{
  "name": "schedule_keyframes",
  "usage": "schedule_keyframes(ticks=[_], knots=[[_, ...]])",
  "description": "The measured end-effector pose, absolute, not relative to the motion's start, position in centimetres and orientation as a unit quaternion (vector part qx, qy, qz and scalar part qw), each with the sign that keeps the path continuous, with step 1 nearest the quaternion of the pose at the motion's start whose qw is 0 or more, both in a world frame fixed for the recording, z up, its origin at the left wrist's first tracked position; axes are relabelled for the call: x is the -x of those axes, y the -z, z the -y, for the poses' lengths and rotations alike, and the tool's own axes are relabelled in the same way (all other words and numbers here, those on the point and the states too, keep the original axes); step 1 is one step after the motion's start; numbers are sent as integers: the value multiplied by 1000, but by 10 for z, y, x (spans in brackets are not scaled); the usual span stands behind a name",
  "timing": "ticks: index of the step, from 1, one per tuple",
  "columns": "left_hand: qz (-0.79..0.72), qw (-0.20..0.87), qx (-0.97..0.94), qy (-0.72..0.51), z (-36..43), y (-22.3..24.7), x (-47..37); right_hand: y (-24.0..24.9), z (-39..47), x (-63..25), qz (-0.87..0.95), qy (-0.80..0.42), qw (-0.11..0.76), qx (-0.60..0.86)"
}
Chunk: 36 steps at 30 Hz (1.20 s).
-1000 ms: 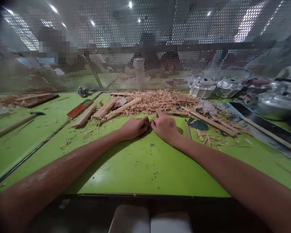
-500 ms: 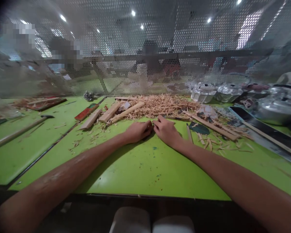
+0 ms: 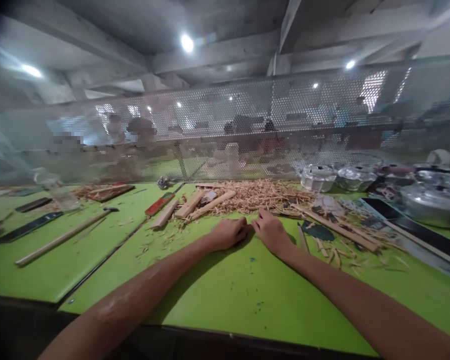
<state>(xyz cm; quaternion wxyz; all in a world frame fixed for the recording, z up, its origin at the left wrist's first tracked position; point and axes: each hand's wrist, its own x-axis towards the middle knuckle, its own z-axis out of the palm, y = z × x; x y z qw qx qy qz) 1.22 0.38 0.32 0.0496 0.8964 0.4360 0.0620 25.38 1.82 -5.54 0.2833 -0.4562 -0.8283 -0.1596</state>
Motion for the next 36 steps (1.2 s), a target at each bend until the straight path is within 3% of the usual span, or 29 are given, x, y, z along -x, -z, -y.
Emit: schedule_keyframes(ticks=[5, 14, 22, 32, 36], knots=[[-431, 31, -900, -55, -6, -2, -13, 61, -15, -250, 843, 179, 303, 408], [-432, 44, -900, -50, -8, 0, -12, 55, -15, -251, 804, 197, 272, 490], [-435, 47, -897, -54, -6, -2, -12, 55, -7, -240, 851, 151, 282, 416], [-455, 52, -888, -53, -8, -2, -15, 44, -8, -241, 787, 188, 236, 537], [-454, 58, -887, -62, -9, -1, -12, 41, -11, -244, 798, 174, 252, 520]])
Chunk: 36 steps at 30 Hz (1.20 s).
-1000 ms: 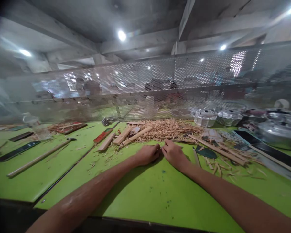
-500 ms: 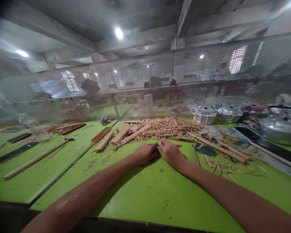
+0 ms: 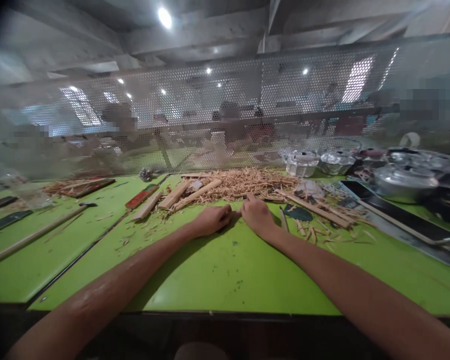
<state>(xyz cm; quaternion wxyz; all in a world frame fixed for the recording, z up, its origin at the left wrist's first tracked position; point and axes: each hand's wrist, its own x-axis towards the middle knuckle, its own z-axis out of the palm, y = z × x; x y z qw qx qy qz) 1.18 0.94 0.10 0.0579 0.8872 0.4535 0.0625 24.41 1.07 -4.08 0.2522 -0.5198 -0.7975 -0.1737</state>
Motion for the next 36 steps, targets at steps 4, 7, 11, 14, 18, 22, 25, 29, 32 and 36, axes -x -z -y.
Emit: schedule_keyframes(ticks=[4, 7, 11, 14, 18, 22, 25, 29, 32, 36], knots=[[-442, 59, -893, -59, -10, 1, -9, 43, -7, -240, 821, 159, 265, 480], [-438, 54, -896, -59, -13, 4, -8, 44, -6, -239, 833, 148, 268, 460], [-440, 63, -890, -100, -17, 10, -7, 44, -6, -240, 848, 138, 285, 426], [-431, 62, -891, -131, -21, 16, -5, 44, -8, -241, 858, 137, 296, 397], [-430, 52, -889, -148, -26, 23, -4, 46, -13, -244, 852, 137, 296, 409], [-441, 59, -884, -142, -30, 28, -2, 48, -19, -247, 820, 134, 315, 460], [-437, 73, -883, -156, -34, 33, -1, 47, -19, -245, 821, 133, 313, 459], [-420, 73, -883, -197, -41, 41, -2, 45, -12, -237, 843, 123, 294, 433], [-406, 69, -884, -222, -44, 46, -3, 44, -8, -235, 837, 124, 288, 447], [-404, 64, -887, -214, -44, 47, -2, 41, -4, -236, 818, 128, 284, 484]])
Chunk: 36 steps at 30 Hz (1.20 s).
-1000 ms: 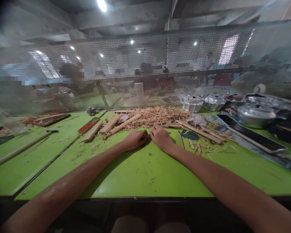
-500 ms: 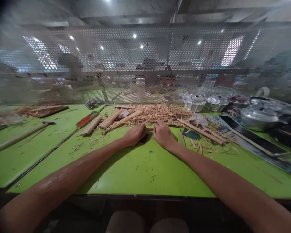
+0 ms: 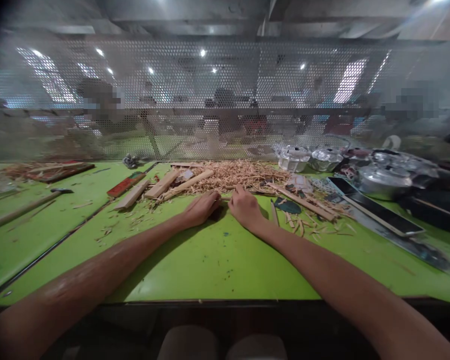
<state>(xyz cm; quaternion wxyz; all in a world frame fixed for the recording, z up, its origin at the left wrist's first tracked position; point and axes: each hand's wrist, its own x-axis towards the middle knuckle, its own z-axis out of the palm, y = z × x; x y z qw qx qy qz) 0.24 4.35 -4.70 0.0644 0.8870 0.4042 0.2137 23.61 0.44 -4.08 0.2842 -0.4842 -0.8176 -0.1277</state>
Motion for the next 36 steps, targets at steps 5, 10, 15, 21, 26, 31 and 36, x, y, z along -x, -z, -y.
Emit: schedule_keyframes(ticks=[5, 10, 15, 21, 26, 31, 36], knots=[[-427, 61, -880, -198, -42, 44, -4, 34, 4, -228, 843, 121, 264, 452], [-424, 55, -884, -190, -43, 44, -4, 34, 8, -225, 817, 146, 238, 504], [-429, 41, -888, -162, -39, 39, -3, 35, 4, -229, 795, 156, 235, 538], [-454, 34, -882, -124, -35, 33, -5, 33, 6, -219, 846, 124, 207, 475], [-448, 36, -888, -97, -32, 28, -5, 30, 8, -217, 798, 109, 184, 564], [-460, 31, -883, -89, -27, 22, -5, 25, 9, -218, 813, 96, 171, 549], [-453, 41, -885, -96, -25, 19, -5, 27, 9, -218, 855, 98, 196, 470]])
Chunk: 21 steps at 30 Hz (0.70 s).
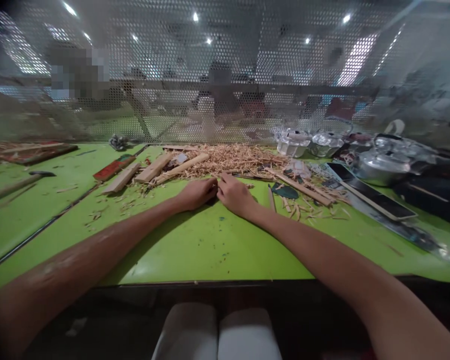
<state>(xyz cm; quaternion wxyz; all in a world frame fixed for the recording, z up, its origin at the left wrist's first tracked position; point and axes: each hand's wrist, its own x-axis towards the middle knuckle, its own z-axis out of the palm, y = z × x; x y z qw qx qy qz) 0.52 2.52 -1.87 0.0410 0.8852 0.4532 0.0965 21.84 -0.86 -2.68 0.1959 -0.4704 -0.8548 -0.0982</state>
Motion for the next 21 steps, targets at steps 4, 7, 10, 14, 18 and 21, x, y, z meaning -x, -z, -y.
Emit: schedule_keyframes(ticks=[4, 7, 10, 14, 18, 21], knots=[[-449, 36, -888, -95, -27, 20, -5, 27, 11, -217, 821, 123, 179, 528], [-449, 36, -888, -92, -27, 20, -5, 25, 15, -215, 808, 129, 176, 548], [-448, 36, -889, -87, -26, 19, -5, 22, 18, -213, 805, 124, 159, 558], [-450, 26, -889, -87, -26, 19, -3, 19, 16, -215, 806, 109, 142, 564], [-450, 19, -889, -82, -27, 21, -1, 23, 6, -221, 828, 81, 170, 528], [-448, 18, -889, -87, -29, 23, 0, 30, -1, -226, 836, 72, 211, 501]])
